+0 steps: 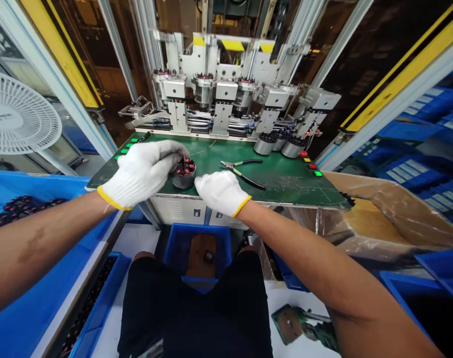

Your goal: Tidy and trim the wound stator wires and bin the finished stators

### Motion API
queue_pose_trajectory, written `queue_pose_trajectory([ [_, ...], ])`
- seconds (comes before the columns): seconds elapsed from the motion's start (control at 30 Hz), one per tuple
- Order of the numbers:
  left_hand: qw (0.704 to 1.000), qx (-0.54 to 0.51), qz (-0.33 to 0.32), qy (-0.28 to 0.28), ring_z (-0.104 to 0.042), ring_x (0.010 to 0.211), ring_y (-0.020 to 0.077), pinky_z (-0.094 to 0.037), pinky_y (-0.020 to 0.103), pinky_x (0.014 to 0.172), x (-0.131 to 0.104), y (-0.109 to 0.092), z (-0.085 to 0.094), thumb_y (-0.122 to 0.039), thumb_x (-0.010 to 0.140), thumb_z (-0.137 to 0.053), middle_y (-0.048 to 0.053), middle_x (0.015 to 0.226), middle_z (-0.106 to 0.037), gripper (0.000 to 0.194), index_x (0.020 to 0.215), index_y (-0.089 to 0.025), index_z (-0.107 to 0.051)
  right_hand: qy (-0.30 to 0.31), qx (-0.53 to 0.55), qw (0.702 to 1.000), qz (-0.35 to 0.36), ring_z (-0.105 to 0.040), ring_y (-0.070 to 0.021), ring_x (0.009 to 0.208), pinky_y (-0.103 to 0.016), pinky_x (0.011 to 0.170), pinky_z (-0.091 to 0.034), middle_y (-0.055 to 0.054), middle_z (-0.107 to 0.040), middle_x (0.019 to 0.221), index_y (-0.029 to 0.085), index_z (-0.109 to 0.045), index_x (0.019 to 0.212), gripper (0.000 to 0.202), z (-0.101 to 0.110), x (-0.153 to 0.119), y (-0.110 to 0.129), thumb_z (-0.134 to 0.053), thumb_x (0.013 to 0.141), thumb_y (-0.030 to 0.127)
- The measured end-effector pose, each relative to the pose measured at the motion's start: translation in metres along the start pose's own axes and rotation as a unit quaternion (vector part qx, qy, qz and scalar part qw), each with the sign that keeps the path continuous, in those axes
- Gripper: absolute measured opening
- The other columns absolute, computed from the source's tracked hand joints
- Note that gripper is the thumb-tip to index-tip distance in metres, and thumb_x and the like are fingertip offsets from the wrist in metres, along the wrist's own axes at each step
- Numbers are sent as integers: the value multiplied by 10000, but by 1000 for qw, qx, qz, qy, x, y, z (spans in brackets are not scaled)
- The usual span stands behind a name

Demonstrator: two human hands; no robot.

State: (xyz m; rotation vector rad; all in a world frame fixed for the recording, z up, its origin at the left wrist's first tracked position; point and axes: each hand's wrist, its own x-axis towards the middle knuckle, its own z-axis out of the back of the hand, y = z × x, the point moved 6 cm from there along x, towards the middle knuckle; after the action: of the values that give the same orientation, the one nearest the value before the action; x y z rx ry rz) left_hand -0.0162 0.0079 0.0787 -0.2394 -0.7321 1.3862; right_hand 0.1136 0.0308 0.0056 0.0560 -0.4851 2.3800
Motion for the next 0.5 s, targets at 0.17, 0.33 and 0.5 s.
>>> queue_pose_trajectory([
  [0.17, 995, 89, -49, 22, -651, 781, 215, -495, 351, 758, 42, -35, -25, -253, 775, -475, 4, 802, -710, 294, 939, -255, -720, -25, 4, 999, -36, -644, -331, 702, -389, 525, -464, -178, -597, 732, 44, -562, 922, 245, 3, 1, 33, -324, 865, 46],
  [0.33, 994, 10, -84, 62, -648, 775, 175, -504, 320, 772, 50, -32, -43, -286, 823, -457, -3, 884, -714, 337, 1078, -269, -676, -52, 4, 996, -78, -642, -325, 691, -394, 515, -481, -164, -588, 722, 45, -548, 936, 203, -4, -1, 43, -361, 861, 70],
  [0.5, 976, 59, -203, 51, -628, 951, 187, -486, 309, 859, 22, -2, -18, -352, 814, -573, 4, 1116, -670, 252, 1017, -270, -697, -61, 37, 993, -93, -647, -289, 723, -379, 578, -498, -130, -592, 759, 95, -531, 944, 157, -2, -9, 32, -391, 877, 123],
])
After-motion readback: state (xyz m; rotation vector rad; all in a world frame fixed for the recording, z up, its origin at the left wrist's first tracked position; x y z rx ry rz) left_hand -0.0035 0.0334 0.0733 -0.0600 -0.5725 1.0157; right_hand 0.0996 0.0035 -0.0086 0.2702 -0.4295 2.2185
